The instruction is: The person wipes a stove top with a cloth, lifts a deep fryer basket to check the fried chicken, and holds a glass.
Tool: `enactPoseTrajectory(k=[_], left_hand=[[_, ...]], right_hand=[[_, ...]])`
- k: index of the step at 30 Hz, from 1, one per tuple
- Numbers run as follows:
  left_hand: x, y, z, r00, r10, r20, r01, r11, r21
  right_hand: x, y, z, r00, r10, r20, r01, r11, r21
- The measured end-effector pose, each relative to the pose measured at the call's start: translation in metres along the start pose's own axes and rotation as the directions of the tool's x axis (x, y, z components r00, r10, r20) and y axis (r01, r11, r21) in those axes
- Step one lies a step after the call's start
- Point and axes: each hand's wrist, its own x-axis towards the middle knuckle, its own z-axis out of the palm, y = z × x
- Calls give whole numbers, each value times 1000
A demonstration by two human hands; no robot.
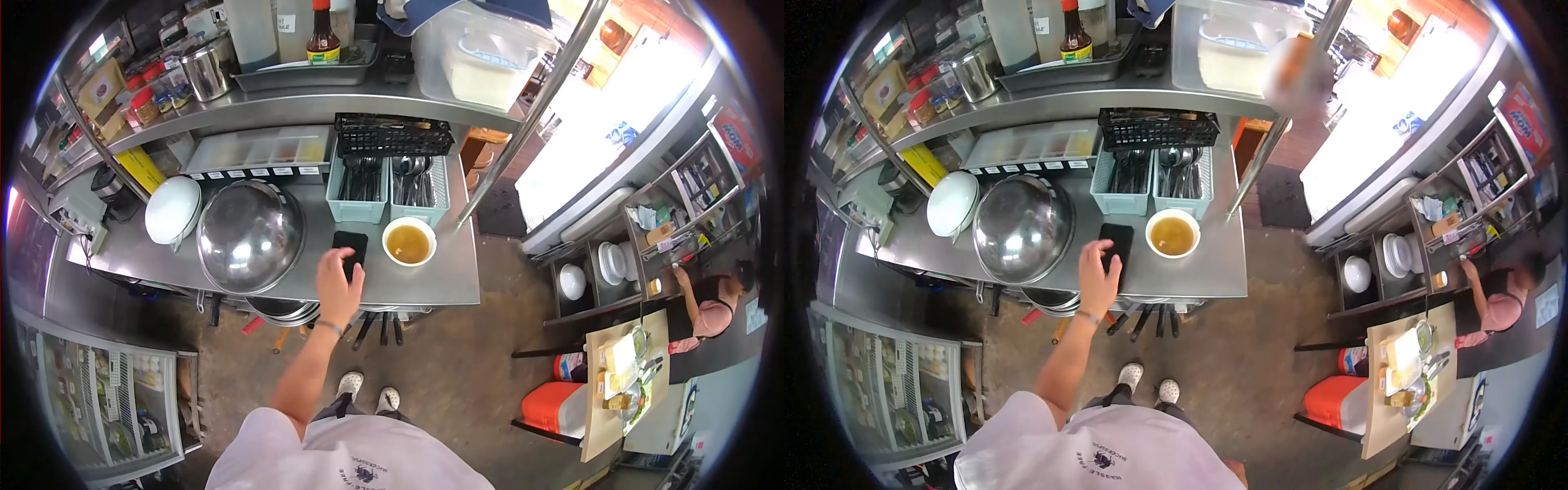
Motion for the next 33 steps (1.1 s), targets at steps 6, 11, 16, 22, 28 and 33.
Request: enactPoseTrajectory(k=[6,11,16,22,28,33], left_hand=[[-11,154,-105,625,780,3,-363,295,-884],[-9,207,-106,562,730,-388,-523,-50,-851],[-17,226,-109,723,490,-486,-570,27,-821],[-18,204,-118,666,745,-48,-27,-41,-999],[-32,230,-110,824,347,-449,-438,-114,-892],[-25,222,-120,808,497,-316,-251,-194,-948]], right_hand=[[29,-57,-82,540,714,445,-564,-85,822],[44,-134,-193,655,743,136,-518,310,797],[45,-165,-201,666,744,52,-415,312,855],[20,-154,-127,578,770,270,-539,111,835],[-15,-77,4,802,566,-189,-475,797,373],[-9,-129,-33,636,766,89,-387,217,896]])
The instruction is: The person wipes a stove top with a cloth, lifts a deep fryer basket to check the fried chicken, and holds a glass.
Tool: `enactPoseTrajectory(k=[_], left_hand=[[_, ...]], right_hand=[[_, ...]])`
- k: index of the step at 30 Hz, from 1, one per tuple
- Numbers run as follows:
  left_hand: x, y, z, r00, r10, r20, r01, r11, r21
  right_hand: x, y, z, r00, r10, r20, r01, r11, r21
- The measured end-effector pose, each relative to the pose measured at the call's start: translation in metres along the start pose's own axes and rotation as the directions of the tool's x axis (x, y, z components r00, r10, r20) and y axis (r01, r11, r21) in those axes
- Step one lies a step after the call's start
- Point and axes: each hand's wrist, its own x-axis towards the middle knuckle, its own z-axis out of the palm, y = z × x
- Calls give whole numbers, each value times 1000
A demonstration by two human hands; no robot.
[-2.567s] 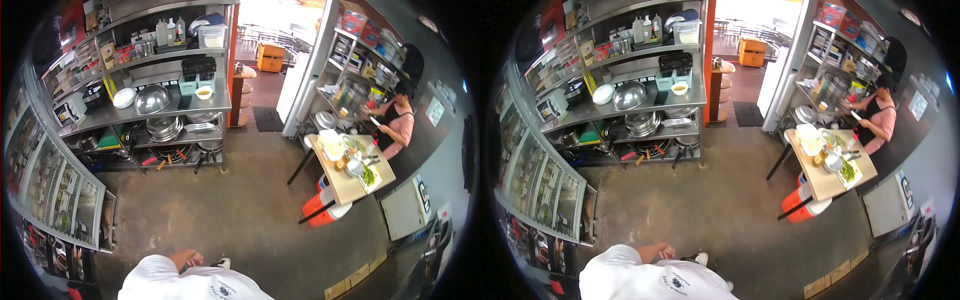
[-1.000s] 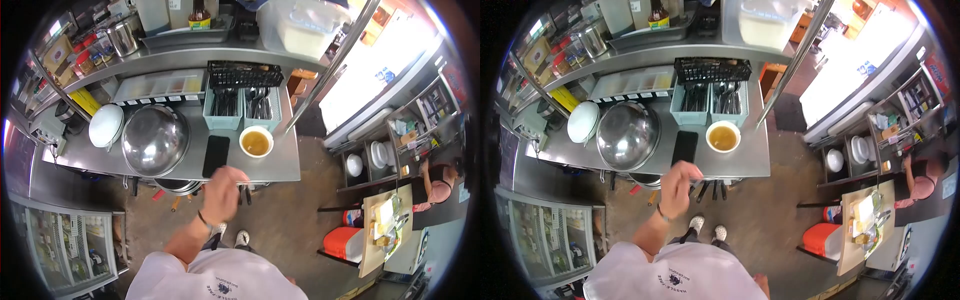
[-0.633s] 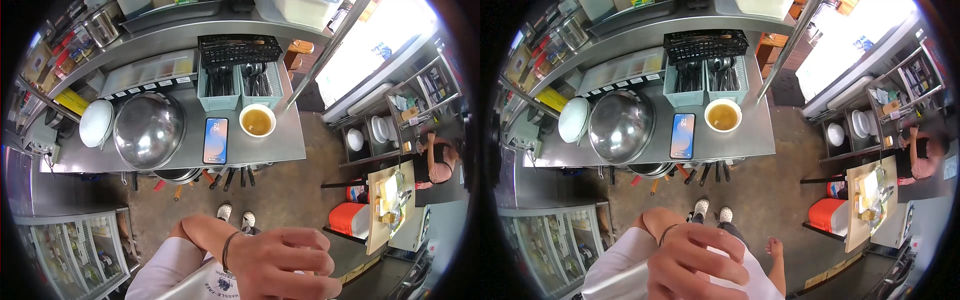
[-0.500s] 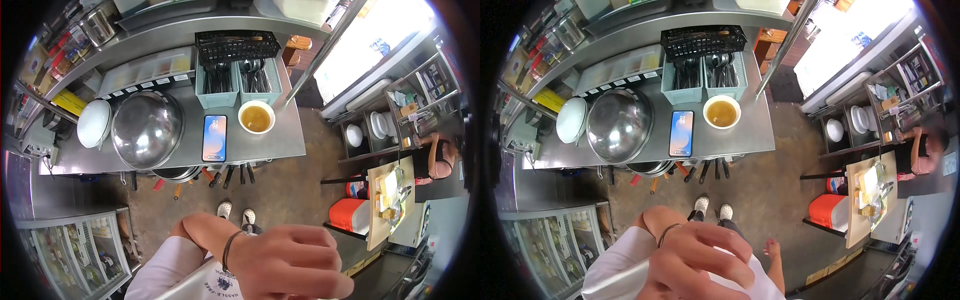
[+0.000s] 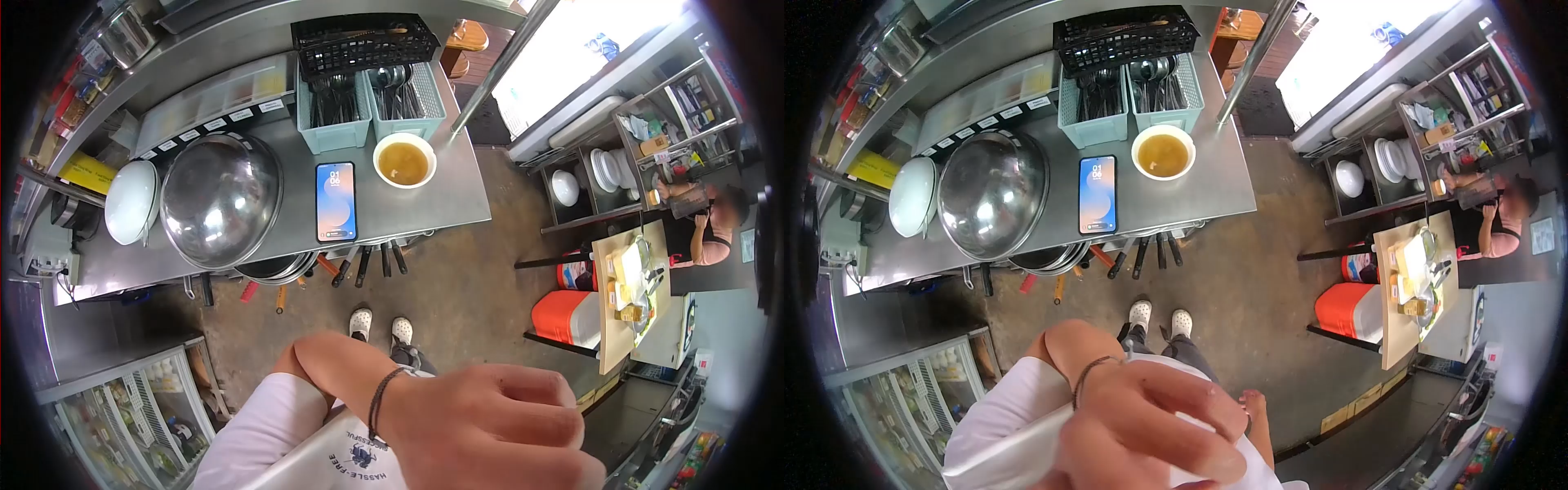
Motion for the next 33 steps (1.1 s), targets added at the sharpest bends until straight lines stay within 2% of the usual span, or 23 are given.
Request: enactPoseTrajectory(k=[1,2,4,5,7,10,12,13,15,16,18,19,20,21,22,23,24,25,26,27,29,31,33], left_hand=[[-7,-3,5,990,97,-104,-91,994,66],[-13,-4,-2,990,96,-105,-90,994,57],[-27,-4,-16,990,-59,131,80,984,-161],[-21,1,-8,990,-68,126,89,981,-172],[-3,12,14,963,13,-270,-8,1000,18],[-4,13,8,960,-14,-279,-25,991,-134],[-18,20,-33,956,-291,40,292,920,-261],[-47,7,-28,982,-136,-131,106,971,-214],[-80,-11,-63,901,-385,199,404,913,-60],[-106,-18,-67,831,-542,125,533,840,100],[-165,-45,-87,621,-763,181,656,632,413],[-203,-57,-101,477,-858,189,675,496,546],[-252,-62,-124,207,-971,116,752,234,616],[-307,-57,-154,129,-981,143,673,192,714],[-362,-50,-189,59,-987,151,575,157,803],[-419,-41,-233,-200,-969,144,407,52,912],[-523,-39,-314,-557,-793,246,129,210,969],[-529,-5,-330,-307,-683,662,122,662,739],[-520,10,-331,-714,-678,175,168,76,983],[-515,15,-327,-863,-505,-21,55,-134,989],[-510,6,-304,-938,-331,-99,-31,-206,978],[-510,-12,-275,-956,-267,-119,-67,-193,979],[-515,-31,-241,-961,-247,-129,-92,-155,984]], right_hand=[[24,36,1,982,-189,-8,187,978,-89],[23,34,3,982,-187,-17,185,979,-85],[11,12,13,960,-278,-36,244,892,-380],[-4,-5,18,963,-265,-44,229,897,-378],[-52,-63,27,993,122,-4,-122,993,-4],[-81,-88,38,990,136,-35,-137,990,-21],[-83,-75,41,991,135,-14,-133,986,101],[-85,-64,41,991,131,8,-130,969,210],[-110,-78,49,962,259,-89,-255,965,58],[-114,-70,51,964,257,-72,-254,966,53],[-127,-61,53,959,267,-95,-255,959,121],[-139,-63,53,963,256,-90,-247,964,97],[-147,-61,52,968,240,-75,-235,970,65],[-151,-50,57,964,249,-95,-237,964,119],[-151,-38,58,966,250,-66,-246,967,61],[-153,-27,60,968,250,-32,-250,968,-1],[-156,-17,65,968,247,-45,-245,968,44],[-160,-3,73,956,294,5,-293,949,115],[-164,12,83,940,334,64,-341,923,178],[-171,26,93,930,350,108,-365,908,206],[-192,43,108,877,430,215,-478,830,289],[-221,48,117,831,477,288,-556,745,369],[-243,73,131,821,251,513,-571,343,746]])
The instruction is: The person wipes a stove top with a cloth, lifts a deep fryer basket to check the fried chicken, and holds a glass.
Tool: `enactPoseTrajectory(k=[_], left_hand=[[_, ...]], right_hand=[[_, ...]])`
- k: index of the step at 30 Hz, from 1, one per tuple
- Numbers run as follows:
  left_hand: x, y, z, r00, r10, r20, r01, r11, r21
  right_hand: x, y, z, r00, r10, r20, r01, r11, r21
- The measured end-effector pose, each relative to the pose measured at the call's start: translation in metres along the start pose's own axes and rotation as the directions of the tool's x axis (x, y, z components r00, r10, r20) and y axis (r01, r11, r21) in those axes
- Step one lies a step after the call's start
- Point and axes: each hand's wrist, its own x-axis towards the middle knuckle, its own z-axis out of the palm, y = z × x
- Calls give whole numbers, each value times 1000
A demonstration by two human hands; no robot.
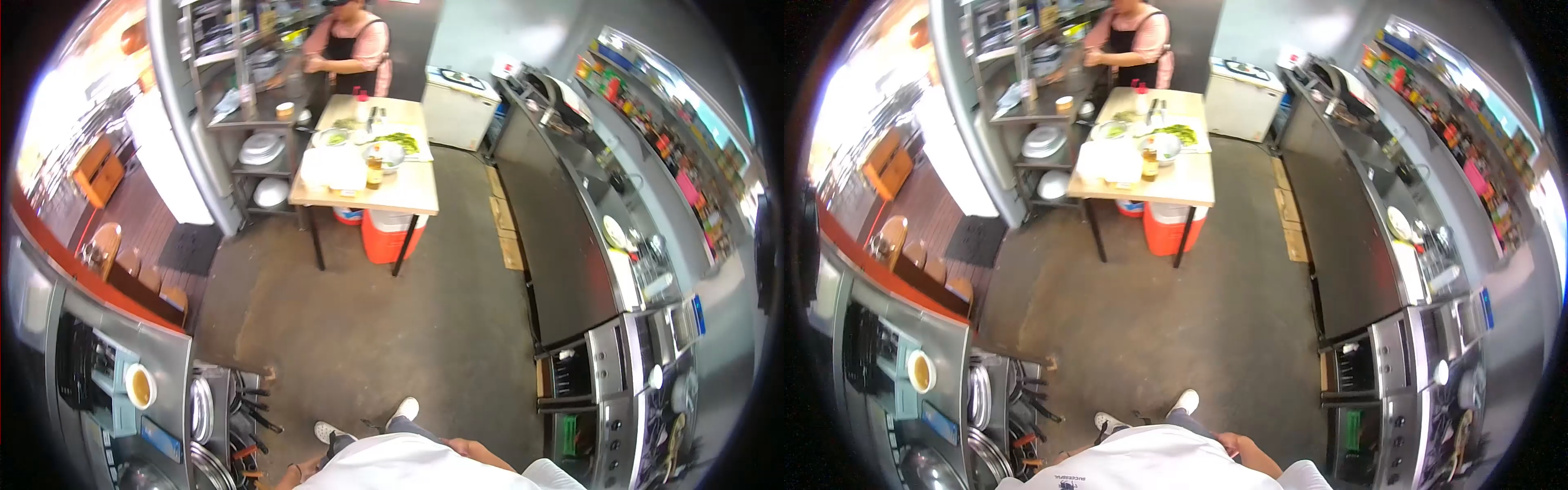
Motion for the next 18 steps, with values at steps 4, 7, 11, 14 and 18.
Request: enactPoseTrajectory(k=[4,7,11,14,18], left_hand=[[16,95,-21,1000,0,-20,3,993,115],[36,174,-30,1000,22,-14,-18,970,241],[64,280,-36,999,32,31,-42,902,429],[90,359,-36,995,15,98,-70,811,581],[131,471,-25,986,-16,167,-117,647,754]], right_hand=[[63,44,-89,992,-89,87,74,984,164],[-14,26,-113,997,-63,47,60,996,72],[-1,51,-160,996,-88,18,85,989,120],[0,66,-174,972,-227,56,213,959,188],[-49,71,-177,963,-267,18,246,909,336]])
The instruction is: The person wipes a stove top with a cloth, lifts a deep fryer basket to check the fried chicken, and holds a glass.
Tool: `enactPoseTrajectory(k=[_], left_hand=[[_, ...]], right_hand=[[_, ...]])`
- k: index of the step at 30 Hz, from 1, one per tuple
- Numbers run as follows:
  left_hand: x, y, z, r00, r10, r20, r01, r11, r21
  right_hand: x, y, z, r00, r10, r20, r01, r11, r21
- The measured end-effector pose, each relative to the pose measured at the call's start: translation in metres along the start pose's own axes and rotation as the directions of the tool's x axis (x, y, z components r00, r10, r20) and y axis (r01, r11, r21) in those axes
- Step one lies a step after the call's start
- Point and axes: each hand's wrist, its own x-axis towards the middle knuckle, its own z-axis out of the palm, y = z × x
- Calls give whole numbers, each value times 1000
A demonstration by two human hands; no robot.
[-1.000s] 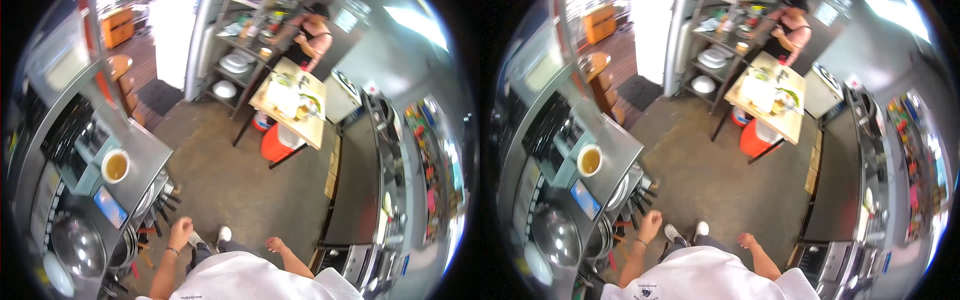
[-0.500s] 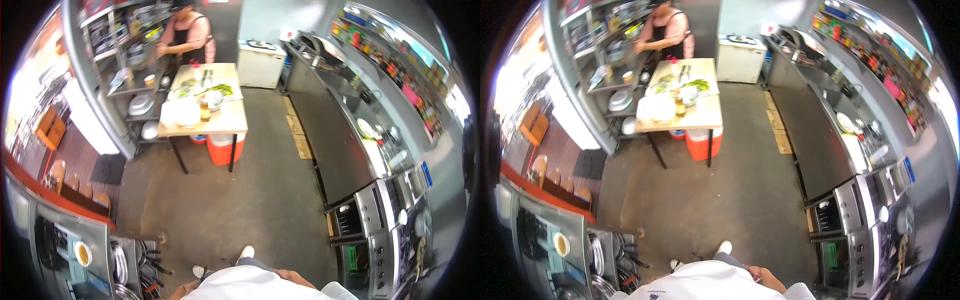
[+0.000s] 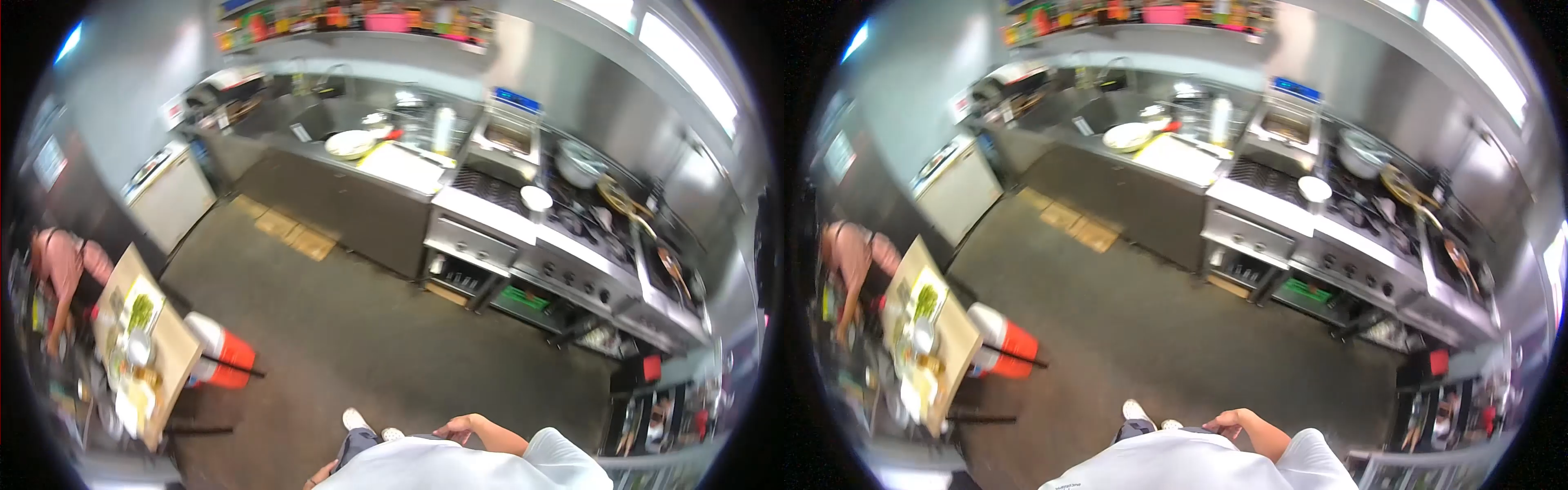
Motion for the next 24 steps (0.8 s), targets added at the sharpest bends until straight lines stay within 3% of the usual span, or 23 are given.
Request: enactPoseTrajectory(k=[4,10,12,14,16,17,18,20,21,23,24], left_hand=[[37,74,-56,998,12,56,-21,987,160],[90,167,-134,993,9,120,-46,950,309],[101,193,-159,992,-2,128,-41,940,339],[115,217,-185,992,-12,127,-37,927,372],[130,239,-210,991,-23,129,-32,911,412],[137,246,-220,991,-27,134,-34,900,435],[143,254,-227,990,-29,137,-37,889,456],[159,271,-238,988,-19,156,-65,853,518],[167,278,-242,986,1,167,-96,820,564],[193,291,-247,961,110,253,-266,617,740],[205,300,-248,919,174,353,-394,398,828]], right_hand=[[20,22,-10,999,-8,-49,19,973,229],[59,20,-38,981,-53,-189,131,893,430],[108,26,-63,980,-134,-149,197,783,591],[70,-20,-81,968,-117,-221,225,793,566],[17,-71,-105,896,-121,-426,321,840,437],[4,-85,-123,819,-233,-525,495,749,440],[-10,-101,-141,777,-234,-584,582,619,527],[-49,-127,-180,627,-341,-701,777,336,532],[-78,-146,-202,597,-341,-726,802,230,552],[-135,-170,-240,433,-388,-814,884,4,468],[-163,-179,-260,370,-397,-840,893,-96,439]])
